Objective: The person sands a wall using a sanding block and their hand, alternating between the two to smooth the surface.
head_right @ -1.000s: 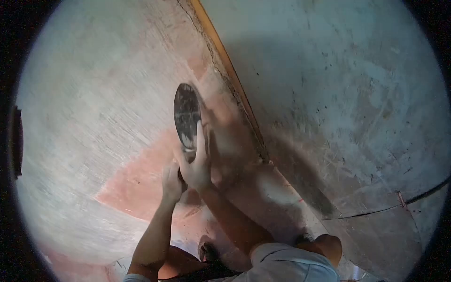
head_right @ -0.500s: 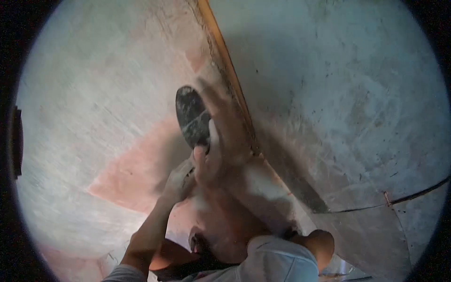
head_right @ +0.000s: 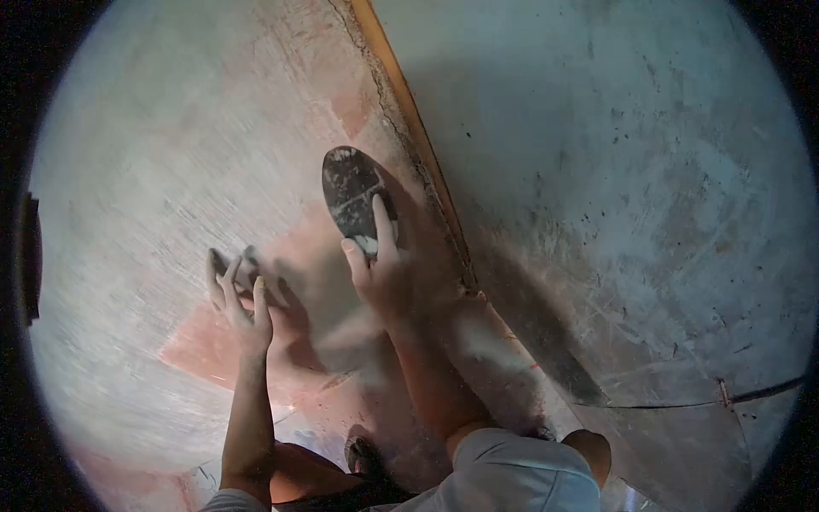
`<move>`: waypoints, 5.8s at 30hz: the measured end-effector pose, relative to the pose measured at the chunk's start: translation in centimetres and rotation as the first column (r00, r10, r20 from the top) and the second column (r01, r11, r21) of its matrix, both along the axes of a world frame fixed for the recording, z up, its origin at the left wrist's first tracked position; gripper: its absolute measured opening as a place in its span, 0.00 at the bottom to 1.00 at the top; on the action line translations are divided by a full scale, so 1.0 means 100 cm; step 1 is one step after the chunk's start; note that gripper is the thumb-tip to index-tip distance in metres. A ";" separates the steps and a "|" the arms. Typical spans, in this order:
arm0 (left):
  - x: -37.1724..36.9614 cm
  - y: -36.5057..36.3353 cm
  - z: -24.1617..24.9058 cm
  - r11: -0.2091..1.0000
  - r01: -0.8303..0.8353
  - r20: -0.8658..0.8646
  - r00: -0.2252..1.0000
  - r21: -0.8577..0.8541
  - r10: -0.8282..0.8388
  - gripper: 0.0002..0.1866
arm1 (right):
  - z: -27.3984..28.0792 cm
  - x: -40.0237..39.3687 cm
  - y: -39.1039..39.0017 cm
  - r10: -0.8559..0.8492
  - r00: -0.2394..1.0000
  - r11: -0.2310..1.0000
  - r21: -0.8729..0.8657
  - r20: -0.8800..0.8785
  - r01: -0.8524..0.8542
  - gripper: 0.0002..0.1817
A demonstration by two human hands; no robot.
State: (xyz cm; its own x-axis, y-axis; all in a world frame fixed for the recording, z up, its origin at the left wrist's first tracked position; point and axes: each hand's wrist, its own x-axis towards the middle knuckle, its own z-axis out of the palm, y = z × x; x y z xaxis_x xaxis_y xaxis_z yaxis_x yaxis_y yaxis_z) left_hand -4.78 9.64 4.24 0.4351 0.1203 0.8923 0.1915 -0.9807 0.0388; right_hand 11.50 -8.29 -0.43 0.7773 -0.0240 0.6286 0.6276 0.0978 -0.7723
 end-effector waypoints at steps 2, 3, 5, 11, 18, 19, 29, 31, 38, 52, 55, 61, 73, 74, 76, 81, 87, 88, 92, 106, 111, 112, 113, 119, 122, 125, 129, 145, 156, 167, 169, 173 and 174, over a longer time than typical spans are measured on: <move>-0.006 0.008 -0.004 0.995 -0.094 -0.098 0.991 -0.017 0.092 0.31 | 0.002 0.000 0.001 -0.139 0.971 0.986 -0.061 0.194 0.154 0.39; -0.005 0.010 -0.005 0.993 -0.117 -0.073 0.991 -0.024 0.115 0.34 | 0.006 0.003 -0.003 -0.107 0.976 0.985 -0.113 0.191 0.131 0.38; -0.002 0.009 -0.005 0.967 -0.212 -0.100 0.975 -0.142 0.199 0.43 | 0.024 0.024 0.005 0.033 0.999 0.989 0.144 0.028 -0.037 0.34; 0.001 0.012 -0.007 0.950 -0.265 -0.169 0.957 -0.167 0.237 0.46 | -0.002 0.015 0.025 -0.004 0.998 0.997 0.084 0.068 -0.002 0.39; 0.004 0.007 -0.002 0.946 -0.272 -0.219 0.948 -0.175 0.232 0.47 | 0.027 0.032 0.021 -0.003 0.996 0.999 0.051 0.084 -0.001 0.40; 0.000 0.008 -0.003 0.950 -0.274 -0.241 0.942 -0.152 0.233 0.47 | 0.037 0.029 0.020 0.017 0.999 0.999 0.032 -0.042 -0.015 0.37; -0.001 0.008 -0.003 0.941 -0.317 -0.293 0.917 -0.120 0.272 0.48 | 0.022 0.021 0.031 -0.101 0.994 0.995 0.017 0.040 0.101 0.36; -0.005 0.008 -0.003 0.947 -0.295 -0.305 0.920 -0.127 0.246 0.48 | 0.060 0.034 0.027 0.031 0.994 0.997 0.079 -0.103 -0.023 0.32; 0.001 0.002 -0.002 0.947 -0.299 -0.300 0.920 -0.120 0.253 0.48 | 0.015 -0.005 0.043 -0.047 0.991 0.971 0.240 0.127 0.016 0.34; 0.000 -0.006 0.005 0.946 -0.288 -0.347 0.911 -0.150 0.223 0.49 | 0.028 0.009 0.034 0.033 0.997 0.982 0.183 0.065 -0.044 0.33; -0.002 -0.005 0.004 0.947 -0.279 -0.361 0.910 -0.162 0.206 0.49 | 0.062 0.041 0.030 0.121 0.991 0.984 0.139 -0.058 -0.112 0.32; 0.000 -0.006 0.005 0.948 -0.280 -0.361 0.908 -0.150 0.211 0.49 | 0.021 -0.009 0.033 -0.061 0.980 0.995 0.083 0.187 0.046 0.37; 0.003 -0.009 0.003 0.950 -0.274 -0.364 0.909 -0.150 0.205 0.50 | 0.007 0.004 0.031 0.312 0.936 0.928 0.262 -0.163 -0.264 0.32; 0.002 -0.008 0.003 0.948 -0.283 -0.367 0.905 -0.148 0.213 0.50 | 0.030 -0.006 -0.003 -0.129 0.974 0.986 -0.080 0.184 0.146 0.30; 0.004 -0.013 0.006 0.947 -0.274 -0.365 0.909 -0.166 0.199 0.49 | 0.028 0.005 -0.002 -0.118 0.975 0.992 -0.015 0.186 0.123 0.30; 0.007 -0.015 0.003 0.953 -0.235 -0.380 0.913 -0.189 0.150 0.49 | 0.061 0.039 0.009 0.113 0.986 0.989 0.104 -0.120 -0.101 0.32; 0.012 -0.012 -0.002 0.947 -0.296 -0.396 0.890 -0.124 0.226 0.49 | 0.009 0.001 0.004 -0.189 0.966 0.978 -0.057 0.178 0.202 0.31; 0.011 -0.014 0.000 0.947 -0.295 -0.405 0.887 -0.128 0.221 0.50 | 0.000 0.001 0.012 -0.194 0.958 0.981 0.012 0.213 0.196 0.31; 0.006 -0.014 0.002 0.950 -0.273 -0.419 0.888 -0.151 0.189 0.50 | 0.040 0.026 0.018 0.118 0.988 0.966 0.244 -0.100 -0.091 0.32; 0.002 -0.015 -0.002 0.948 -0.298 -0.471 0.856 -0.114 0.213 0.52 | 0.058 0.033 0.024 -0.072 0.997 0.993 0.086 -0.041 0.076 0.33; 0.012 -0.014 -0.004 0.942 -0.324 -0.461 0.851 -0.086 0.251 0.52 | 0.014 -0.006 0.017 -0.117 0.986 0.993 0.029 0.117 0.114 0.36; 0.011 -0.016 -0.004 0.948 -0.302 -0.454 0.862 -0.105 0.225 0.52 | -0.002 -0.011 0.030 -0.105 0.991 0.993 0.057 0.086 0.101 0.36; 0.011 -0.017 -0.003 0.952 -0.279 -0.447 0.873 -0.123 0.197 0.51 | -0.003 -0.007 0.030 -0.048 0.998 0.996 0.071 0.043 0.045 0.37; 0.005 -0.016 -0.002 0.954 -0.280 -0.482 0.854 -0.109 0.195 0.52 | 0.041 0.030 0.037 0.314 0.942 0.868 0.438 -0.117 -0.235 0.32; 0.007 -0.015 -0.003 0.955 -0.277 -0.474 0.859 -0.107 0.196 0.52 | 0.006 0.007 0.047 0.215 0.976 0.895 0.405 -0.019 -0.190 0.40; 0.008 -0.018 -0.001 0.954 -0.272 -0.480 0.858 -0.128 0.181 0.52 | -0.010 -0.011 0.037 -0.032 0.996 0.988 0.153 0.085 0.019 0.41; 0.007 -0.020 0.002 0.952 -0.265 -0.490 0.857 -0.156 0.158 0.52 | 0.026 0.021 0.024 0.283 0.957 0.916 0.315 -0.066 -0.249 0.38; 0.008 -0.023 -0.003 0.957 -0.254 -0.519 0.842 -0.142 0.147 0.52 | 0.017 0.026 -0.013 0.026 0.998 0.999 -0.030 0.061 -0.025 0.34; 0.015 -0.026 -0.007 0.948 -0.301 -0.536 0.820 -0.108 0.199 0.52 | 0.052 0.040 -0.007 0.149 0.987 0.987 0.069 -0.051 -0.146 0.33; 0.017 -0.021 -0.010 0.939 -0.323 -0.542 0.813 -0.116 0.212 0.51 | 0.019 0.034 -0.010 0.306 0.922 0.951 0.030 -0.236 -0.308 0.31; 0.018 -0.022 -0.009 0.943 -0.317 -0.548 0.809 -0.099 0.214 0.50 | 0.011 0.027 0.004 0.017 0.991 0.995 -0.098 0.133 -0.004 0.32; 0.024 -0.028 -0.006 0.940 -0.321 -0.547 0.810 -0.113 0.211 0.49 | 0.024 0.039 0.003 0.046 0.987 0.998 -0.046 0.151 -0.039 0.32; 0.022 -0.027 -0.008 0.941 -0.322 -0.549 0.808 -0.105 0.215 0.49 | 0.032 0.046 0.003 0.099 0.989 0.995 -0.010 0.106 -0.099 0.31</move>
State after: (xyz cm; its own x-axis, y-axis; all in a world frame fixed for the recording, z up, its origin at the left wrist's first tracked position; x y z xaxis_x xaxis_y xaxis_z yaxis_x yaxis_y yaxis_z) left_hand -2.55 6.96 3.48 0.7536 0.4399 0.4884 0.4893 -0.8716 0.0301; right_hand 16.11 -7.99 2.76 0.7044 0.0530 0.7078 0.6937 0.1597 -0.7023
